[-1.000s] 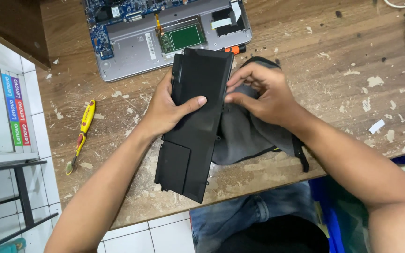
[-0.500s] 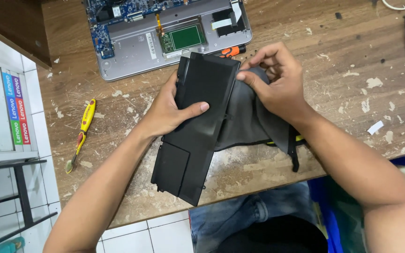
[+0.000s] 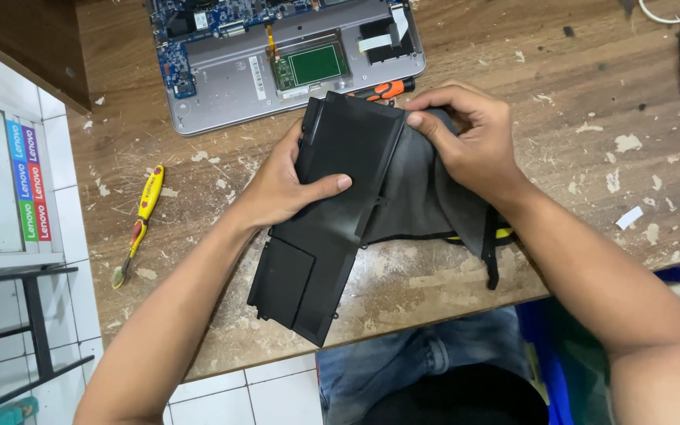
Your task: Cleaning the connectors and casing of a laptop battery using a microfiber cloth on a repair bench.
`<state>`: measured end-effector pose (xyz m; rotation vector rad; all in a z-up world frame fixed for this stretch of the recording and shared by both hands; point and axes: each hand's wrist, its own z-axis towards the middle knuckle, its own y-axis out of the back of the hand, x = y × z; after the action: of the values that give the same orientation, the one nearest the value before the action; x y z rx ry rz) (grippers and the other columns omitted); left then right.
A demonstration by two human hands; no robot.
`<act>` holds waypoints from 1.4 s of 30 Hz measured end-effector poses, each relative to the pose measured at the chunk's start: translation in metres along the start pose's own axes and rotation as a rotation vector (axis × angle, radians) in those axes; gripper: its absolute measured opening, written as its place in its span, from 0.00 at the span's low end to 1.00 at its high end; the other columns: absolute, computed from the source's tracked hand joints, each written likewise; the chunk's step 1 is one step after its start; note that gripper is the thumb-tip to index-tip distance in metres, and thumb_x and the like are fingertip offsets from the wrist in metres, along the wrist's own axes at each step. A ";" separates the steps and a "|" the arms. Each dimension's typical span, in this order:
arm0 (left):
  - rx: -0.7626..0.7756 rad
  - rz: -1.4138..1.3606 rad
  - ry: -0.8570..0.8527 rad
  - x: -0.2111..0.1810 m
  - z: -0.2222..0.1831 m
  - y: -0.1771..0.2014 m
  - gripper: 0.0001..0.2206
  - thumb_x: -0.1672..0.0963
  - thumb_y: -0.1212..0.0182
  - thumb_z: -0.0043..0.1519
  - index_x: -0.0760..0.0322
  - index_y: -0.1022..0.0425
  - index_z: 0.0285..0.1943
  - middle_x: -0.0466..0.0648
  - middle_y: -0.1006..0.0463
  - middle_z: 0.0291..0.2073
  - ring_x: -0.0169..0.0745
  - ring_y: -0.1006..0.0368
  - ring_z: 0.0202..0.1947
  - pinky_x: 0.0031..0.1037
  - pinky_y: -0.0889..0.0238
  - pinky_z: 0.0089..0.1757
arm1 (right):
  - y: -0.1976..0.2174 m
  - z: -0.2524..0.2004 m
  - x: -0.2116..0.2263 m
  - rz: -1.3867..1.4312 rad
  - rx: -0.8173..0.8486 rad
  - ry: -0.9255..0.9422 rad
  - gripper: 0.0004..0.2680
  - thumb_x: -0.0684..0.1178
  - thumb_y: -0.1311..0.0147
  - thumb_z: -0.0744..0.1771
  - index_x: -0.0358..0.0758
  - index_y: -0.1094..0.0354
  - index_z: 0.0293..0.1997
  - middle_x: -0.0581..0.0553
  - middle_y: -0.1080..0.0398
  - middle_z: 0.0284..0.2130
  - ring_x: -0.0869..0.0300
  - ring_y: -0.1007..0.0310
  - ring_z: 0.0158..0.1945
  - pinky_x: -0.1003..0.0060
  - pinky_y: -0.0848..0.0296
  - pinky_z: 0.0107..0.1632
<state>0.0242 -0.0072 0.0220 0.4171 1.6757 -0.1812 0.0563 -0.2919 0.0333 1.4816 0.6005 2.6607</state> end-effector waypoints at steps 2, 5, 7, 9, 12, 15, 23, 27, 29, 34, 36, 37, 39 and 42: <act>0.005 0.002 -0.004 0.000 -0.001 0.001 0.43 0.48 0.25 0.55 0.64 0.42 0.78 0.54 0.26 0.69 0.47 0.26 0.69 0.36 0.28 0.66 | 0.002 0.002 0.002 0.008 0.027 0.012 0.03 0.34 0.38 0.73 0.26 0.24 0.51 0.34 0.23 0.46 0.50 0.20 0.53 0.63 0.21 0.59; 0.028 -0.013 -0.016 0.002 0.000 0.002 0.43 0.49 0.25 0.56 0.64 0.43 0.78 0.55 0.27 0.70 0.48 0.28 0.70 0.38 0.29 0.67 | 0.006 0.002 0.000 0.005 0.069 0.025 0.02 0.35 0.40 0.74 0.26 0.24 0.52 0.35 0.24 0.46 0.50 0.22 0.53 0.62 0.23 0.60; 0.047 -0.031 -0.024 0.004 0.000 0.003 0.43 0.49 0.24 0.56 0.65 0.43 0.79 0.56 0.28 0.71 0.50 0.29 0.71 0.38 0.29 0.67 | 0.008 0.002 -0.002 -0.007 0.084 0.026 0.02 0.35 0.39 0.74 0.28 0.24 0.52 0.36 0.24 0.46 0.51 0.22 0.53 0.63 0.24 0.59; 0.021 -0.023 -0.050 0.004 0.000 0.001 0.43 0.50 0.24 0.56 0.64 0.43 0.79 0.54 0.27 0.70 0.48 0.29 0.71 0.38 0.30 0.68 | 0.009 0.002 -0.002 0.014 0.091 0.000 0.03 0.35 0.40 0.74 0.27 0.25 0.52 0.35 0.24 0.48 0.50 0.22 0.55 0.62 0.23 0.61; -0.019 0.015 0.023 -0.004 0.000 -0.002 0.44 0.51 0.22 0.54 0.65 0.44 0.79 0.55 0.26 0.71 0.50 0.28 0.72 0.39 0.33 0.70 | 0.012 0.003 -0.002 0.031 0.067 -0.042 0.06 0.36 0.39 0.74 0.29 0.32 0.56 0.35 0.25 0.51 0.51 0.22 0.57 0.63 0.21 0.65; -0.033 0.039 -0.019 -0.008 -0.002 -0.005 0.41 0.53 0.22 0.57 0.67 0.41 0.78 0.54 0.27 0.72 0.46 0.30 0.72 0.35 0.42 0.72 | 0.016 0.001 -0.006 -0.002 0.036 -0.049 0.05 0.36 0.36 0.74 0.29 0.29 0.52 0.38 0.24 0.44 0.57 0.22 0.48 0.69 0.22 0.52; -0.038 0.039 -0.028 0.000 0.000 -0.006 0.41 0.53 0.21 0.54 0.66 0.40 0.76 0.55 0.23 0.67 0.49 0.25 0.68 0.38 0.33 0.68 | 0.005 0.004 -0.008 -0.121 0.092 -0.096 0.04 0.37 0.32 0.72 0.33 0.24 0.47 0.42 0.23 0.42 0.59 0.25 0.45 0.70 0.27 0.46; -0.050 0.028 -0.059 0.002 -0.002 -0.005 0.43 0.51 0.21 0.54 0.67 0.41 0.77 0.56 0.24 0.68 0.51 0.26 0.70 0.39 0.35 0.69 | 0.001 0.005 -0.004 -0.165 0.101 -0.234 0.06 0.44 0.35 0.72 0.39 0.27 0.51 0.47 0.22 0.46 0.62 0.22 0.50 0.70 0.25 0.51; -0.054 0.022 -0.060 0.004 -0.001 -0.005 0.44 0.51 0.20 0.53 0.66 0.41 0.77 0.56 0.24 0.68 0.51 0.26 0.69 0.38 0.34 0.68 | -0.001 0.005 -0.006 -0.118 0.098 -0.239 0.06 0.42 0.35 0.72 0.38 0.30 0.51 0.46 0.22 0.44 0.62 0.21 0.49 0.70 0.24 0.53; -0.065 0.008 -0.102 0.002 -0.002 -0.007 0.42 0.52 0.20 0.54 0.67 0.40 0.77 0.56 0.24 0.69 0.50 0.26 0.70 0.36 0.36 0.69 | -0.002 0.001 -0.013 -0.069 0.064 -0.313 0.09 0.43 0.33 0.72 0.43 0.35 0.51 0.52 0.26 0.36 0.69 0.25 0.42 0.75 0.33 0.44; -0.070 -0.002 -0.117 0.002 -0.003 -0.007 0.40 0.53 0.20 0.55 0.66 0.38 0.76 0.54 0.23 0.67 0.48 0.25 0.69 0.35 0.34 0.68 | -0.002 0.000 -0.013 -0.061 0.060 -0.290 0.09 0.44 0.32 0.72 0.40 0.33 0.46 0.48 0.26 0.41 0.64 0.21 0.47 0.74 0.26 0.48; -0.070 -0.002 -0.116 0.002 -0.003 -0.007 0.40 0.53 0.20 0.55 0.66 0.38 0.76 0.54 0.23 0.67 0.48 0.25 0.69 0.35 0.34 0.68 | -0.002 -0.001 -0.013 -0.061 0.061 -0.290 0.09 0.44 0.32 0.72 0.40 0.33 0.46 0.48 0.26 0.41 0.64 0.21 0.47 0.74 0.26 0.48; -0.071 -0.025 -0.134 0.003 -0.003 -0.007 0.39 0.54 0.21 0.56 0.67 0.37 0.75 0.55 0.23 0.67 0.49 0.25 0.69 0.36 0.34 0.68 | -0.002 -0.002 -0.013 -0.107 0.069 -0.256 0.09 0.45 0.32 0.72 0.40 0.33 0.44 0.50 0.28 0.36 0.68 0.29 0.37 0.75 0.35 0.36; -0.073 -0.025 -0.139 0.003 -0.003 -0.007 0.39 0.54 0.21 0.56 0.67 0.38 0.76 0.54 0.23 0.67 0.48 0.25 0.68 0.34 0.34 0.68 | -0.003 -0.003 -0.010 -0.126 0.055 -0.212 0.08 0.42 0.31 0.72 0.37 0.31 0.45 0.47 0.28 0.38 0.63 0.27 0.42 0.72 0.28 0.44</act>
<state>0.0188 -0.0122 0.0189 0.3216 1.5463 -0.1628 0.0587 -0.2924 0.0230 1.6520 0.7279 2.3725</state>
